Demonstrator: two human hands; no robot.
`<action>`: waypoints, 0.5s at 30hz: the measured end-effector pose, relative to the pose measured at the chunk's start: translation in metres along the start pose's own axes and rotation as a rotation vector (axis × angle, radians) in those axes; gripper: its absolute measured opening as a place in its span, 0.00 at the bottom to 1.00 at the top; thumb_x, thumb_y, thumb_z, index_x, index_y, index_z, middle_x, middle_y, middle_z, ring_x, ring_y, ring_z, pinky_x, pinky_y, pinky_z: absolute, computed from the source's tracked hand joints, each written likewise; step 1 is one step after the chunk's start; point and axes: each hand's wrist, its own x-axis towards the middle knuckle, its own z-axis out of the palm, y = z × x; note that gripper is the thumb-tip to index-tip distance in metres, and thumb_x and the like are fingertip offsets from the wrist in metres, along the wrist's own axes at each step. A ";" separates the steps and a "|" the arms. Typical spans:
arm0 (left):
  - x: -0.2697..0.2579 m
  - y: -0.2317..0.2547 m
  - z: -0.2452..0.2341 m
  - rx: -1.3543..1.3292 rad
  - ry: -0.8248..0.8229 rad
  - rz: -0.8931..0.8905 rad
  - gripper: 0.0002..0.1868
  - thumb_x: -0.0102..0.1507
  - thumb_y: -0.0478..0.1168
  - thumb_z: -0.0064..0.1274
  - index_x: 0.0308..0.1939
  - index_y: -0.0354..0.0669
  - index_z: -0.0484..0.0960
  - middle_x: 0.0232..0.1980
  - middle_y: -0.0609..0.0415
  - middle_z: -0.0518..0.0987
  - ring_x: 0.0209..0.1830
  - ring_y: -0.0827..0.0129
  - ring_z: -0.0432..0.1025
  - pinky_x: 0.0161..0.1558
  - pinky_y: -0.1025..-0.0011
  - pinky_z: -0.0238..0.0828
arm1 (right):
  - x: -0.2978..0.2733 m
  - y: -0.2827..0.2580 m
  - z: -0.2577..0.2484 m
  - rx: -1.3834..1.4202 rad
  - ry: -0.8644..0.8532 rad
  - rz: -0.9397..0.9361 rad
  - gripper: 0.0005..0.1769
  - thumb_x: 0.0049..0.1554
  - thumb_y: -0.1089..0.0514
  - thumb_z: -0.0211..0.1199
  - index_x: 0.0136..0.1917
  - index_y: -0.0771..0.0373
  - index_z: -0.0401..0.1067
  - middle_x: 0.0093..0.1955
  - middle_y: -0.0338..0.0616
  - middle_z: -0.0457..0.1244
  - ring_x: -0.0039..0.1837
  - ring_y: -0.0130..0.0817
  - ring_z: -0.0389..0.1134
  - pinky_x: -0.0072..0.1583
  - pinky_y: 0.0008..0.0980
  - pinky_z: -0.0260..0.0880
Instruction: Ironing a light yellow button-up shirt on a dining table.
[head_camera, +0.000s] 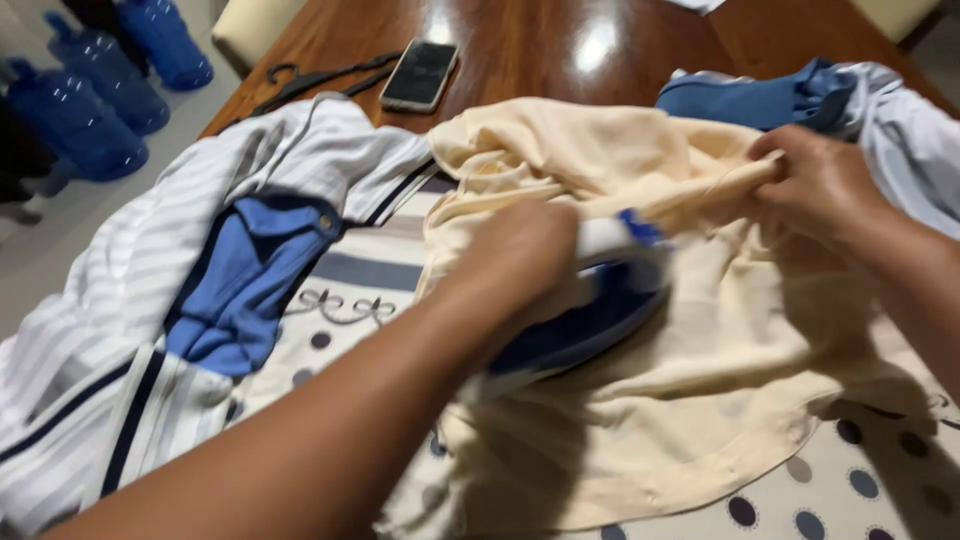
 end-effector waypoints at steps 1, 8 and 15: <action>0.017 0.010 0.008 0.007 0.010 0.015 0.11 0.49 0.38 0.61 0.34 0.40 0.87 0.39 0.37 0.83 0.42 0.45 0.79 0.43 0.53 0.75 | 0.005 0.008 0.004 -0.001 0.019 0.003 0.28 0.52 0.59 0.68 0.67 0.56 0.75 0.51 0.53 0.71 0.49 0.45 0.74 0.51 0.41 0.74; 0.053 0.020 0.017 -0.038 -0.050 -0.013 0.13 0.50 0.38 0.62 0.37 0.40 0.87 0.42 0.37 0.83 0.44 0.47 0.80 0.46 0.54 0.78 | -0.050 -0.053 -0.012 0.244 0.045 -0.084 0.14 0.54 0.56 0.67 0.53 0.61 0.77 0.47 0.49 0.71 0.51 0.41 0.71 0.54 0.39 0.71; -0.033 -0.050 -0.044 0.140 -0.141 -0.210 0.16 0.50 0.44 0.65 0.39 0.41 0.87 0.40 0.39 0.83 0.44 0.46 0.79 0.46 0.53 0.75 | -0.211 -0.194 0.022 0.617 -0.545 -1.006 0.07 0.50 0.63 0.63 0.44 0.63 0.72 0.38 0.48 0.64 0.42 0.48 0.69 0.41 0.40 0.69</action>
